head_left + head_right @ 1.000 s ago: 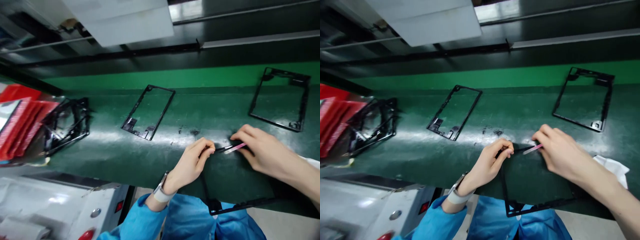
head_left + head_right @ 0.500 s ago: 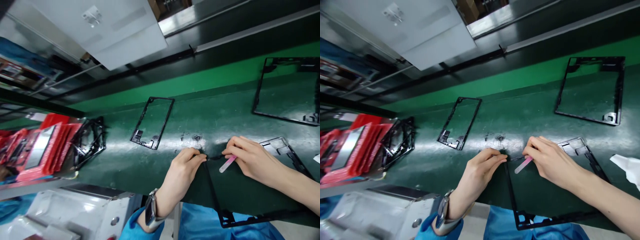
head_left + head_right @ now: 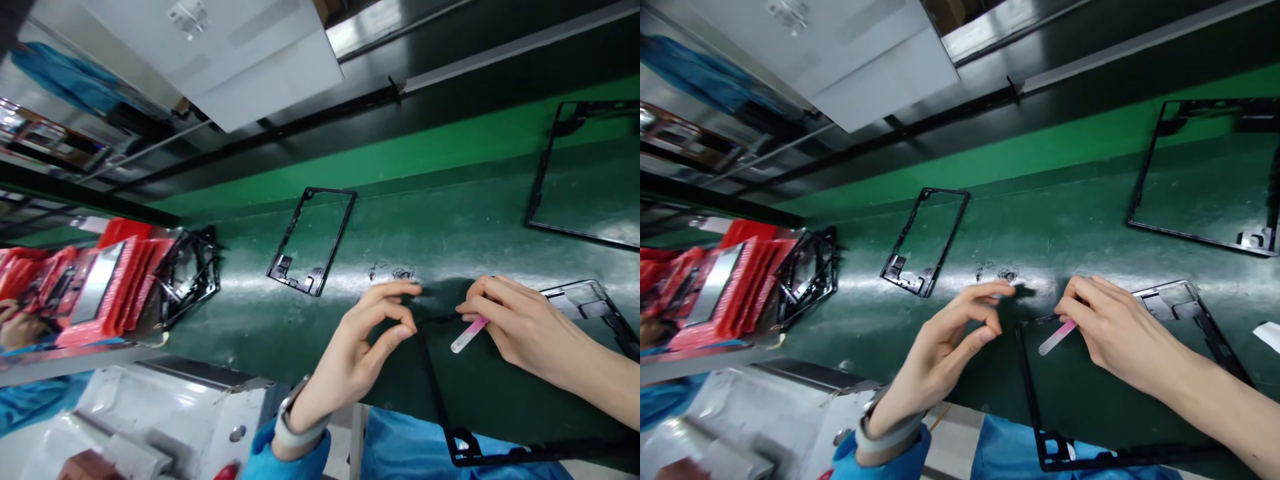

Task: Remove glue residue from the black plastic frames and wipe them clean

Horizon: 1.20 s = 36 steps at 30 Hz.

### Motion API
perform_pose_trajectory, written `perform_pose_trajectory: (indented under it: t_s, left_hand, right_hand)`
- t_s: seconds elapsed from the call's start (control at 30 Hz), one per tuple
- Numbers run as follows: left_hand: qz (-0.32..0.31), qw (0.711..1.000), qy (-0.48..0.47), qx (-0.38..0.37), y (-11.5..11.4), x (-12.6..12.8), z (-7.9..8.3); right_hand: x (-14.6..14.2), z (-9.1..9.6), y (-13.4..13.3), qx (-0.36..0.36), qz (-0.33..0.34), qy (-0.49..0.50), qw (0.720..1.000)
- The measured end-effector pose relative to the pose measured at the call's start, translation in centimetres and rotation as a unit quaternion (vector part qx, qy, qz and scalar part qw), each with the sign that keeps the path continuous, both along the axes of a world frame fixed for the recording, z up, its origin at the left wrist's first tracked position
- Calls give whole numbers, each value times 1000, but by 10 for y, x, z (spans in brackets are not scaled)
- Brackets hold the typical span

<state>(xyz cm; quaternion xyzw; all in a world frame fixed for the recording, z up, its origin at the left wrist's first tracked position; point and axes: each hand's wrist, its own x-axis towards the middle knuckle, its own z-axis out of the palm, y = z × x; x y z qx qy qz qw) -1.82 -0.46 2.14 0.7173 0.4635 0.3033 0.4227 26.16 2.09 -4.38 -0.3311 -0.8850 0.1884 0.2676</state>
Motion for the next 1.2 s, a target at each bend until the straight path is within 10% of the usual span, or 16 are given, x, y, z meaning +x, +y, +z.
perform_pose_trajectory:
  t_s: [0.13, 0.63, 0.8, 1.0, 1.2]
  left_hand:
    - [11, 988, -110, -104, 9, 29, -12]
    - [-29, 939, 288, 188, -10, -2, -17]
    - [30, 970, 219, 101, -10, -28, -1]
    - [-27, 990, -94, -98, -2, -1, -2]
    - [26, 992, 111, 60, 2, 20, -19]
  right_hand:
    - [2, -1, 0, -3, 4, -2, 1000]
    - [2, -2, 0, 16, 3, -6, 1000]
    - [1, -3, 0, 20, 1, -3, 1000]
    - [1, -1, 1, 27, 3, -10, 1000]
    - [1, -1, 1, 27, 5, -17, 999]
